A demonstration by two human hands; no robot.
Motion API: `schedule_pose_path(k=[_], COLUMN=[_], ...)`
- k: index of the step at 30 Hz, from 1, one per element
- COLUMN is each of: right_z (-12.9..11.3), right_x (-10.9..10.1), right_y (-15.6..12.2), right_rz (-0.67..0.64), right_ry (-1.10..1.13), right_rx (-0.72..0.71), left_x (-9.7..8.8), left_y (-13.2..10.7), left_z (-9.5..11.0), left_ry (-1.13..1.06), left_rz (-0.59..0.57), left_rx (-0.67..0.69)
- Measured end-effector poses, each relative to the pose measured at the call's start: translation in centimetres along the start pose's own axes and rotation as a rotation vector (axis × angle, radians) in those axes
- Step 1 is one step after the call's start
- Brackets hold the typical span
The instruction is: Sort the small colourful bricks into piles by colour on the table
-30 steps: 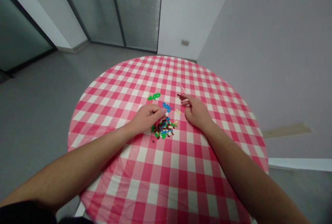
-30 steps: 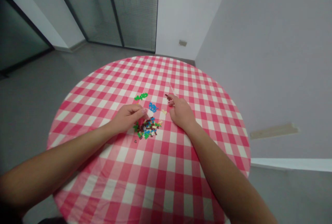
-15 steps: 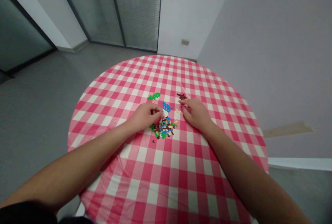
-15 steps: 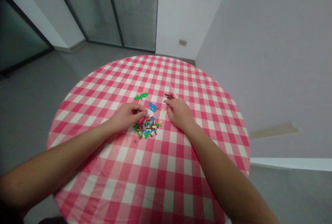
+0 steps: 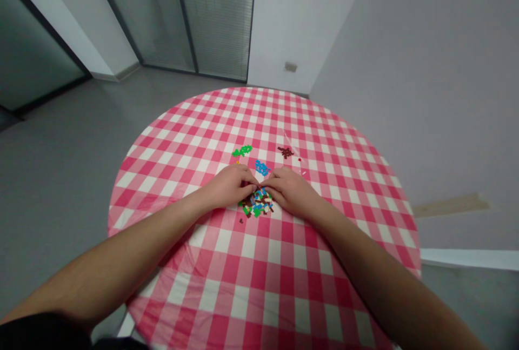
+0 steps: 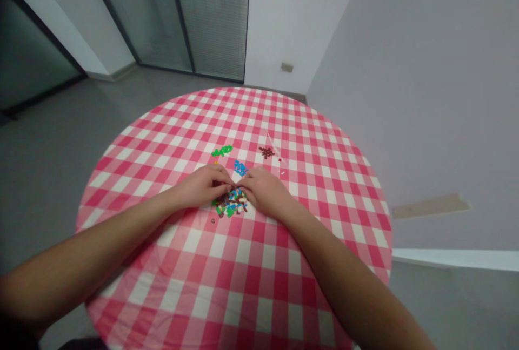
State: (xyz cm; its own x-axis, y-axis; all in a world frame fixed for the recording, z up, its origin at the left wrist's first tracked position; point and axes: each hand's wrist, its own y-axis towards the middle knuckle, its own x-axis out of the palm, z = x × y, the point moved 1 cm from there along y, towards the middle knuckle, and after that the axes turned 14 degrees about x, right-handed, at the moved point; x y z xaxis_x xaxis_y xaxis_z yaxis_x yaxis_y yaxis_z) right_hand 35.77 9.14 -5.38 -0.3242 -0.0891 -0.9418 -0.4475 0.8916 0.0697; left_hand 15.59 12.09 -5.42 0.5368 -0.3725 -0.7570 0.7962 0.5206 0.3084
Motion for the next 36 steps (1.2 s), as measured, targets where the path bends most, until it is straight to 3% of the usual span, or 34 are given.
schedule_pose_path(k=[11,19,23,28,36], right_z=[-0.2,0.1,-0.1,-0.5,-1.2], right_x=[-0.2,-0.3,-0.2,-0.2,-0.1], right_y=[0.0,-0.4,-0.6,-0.7,-0.8], right_rz=[0.008,0.265,0.311,0.349,0.37], right_ry=[0.131,0.366,0.438,0.487,0.49], right_rx=[-0.002,0.068,0.105,0.171,0.103], left_x=[0.1,0.9,1.0,1.0,0.9], left_y=[0.0,0.1,0.2,0.2,0.3], left_z=[0.0,0.5,0.7,0.8,0.9], left_ry=[-0.03,-0.122,-0.171,-0.215,-0.246], left_rz=[0.039,0.234,0.28,0.315,0.338], left_rx=[0.037,0.08,0.095,0.015,0.0])
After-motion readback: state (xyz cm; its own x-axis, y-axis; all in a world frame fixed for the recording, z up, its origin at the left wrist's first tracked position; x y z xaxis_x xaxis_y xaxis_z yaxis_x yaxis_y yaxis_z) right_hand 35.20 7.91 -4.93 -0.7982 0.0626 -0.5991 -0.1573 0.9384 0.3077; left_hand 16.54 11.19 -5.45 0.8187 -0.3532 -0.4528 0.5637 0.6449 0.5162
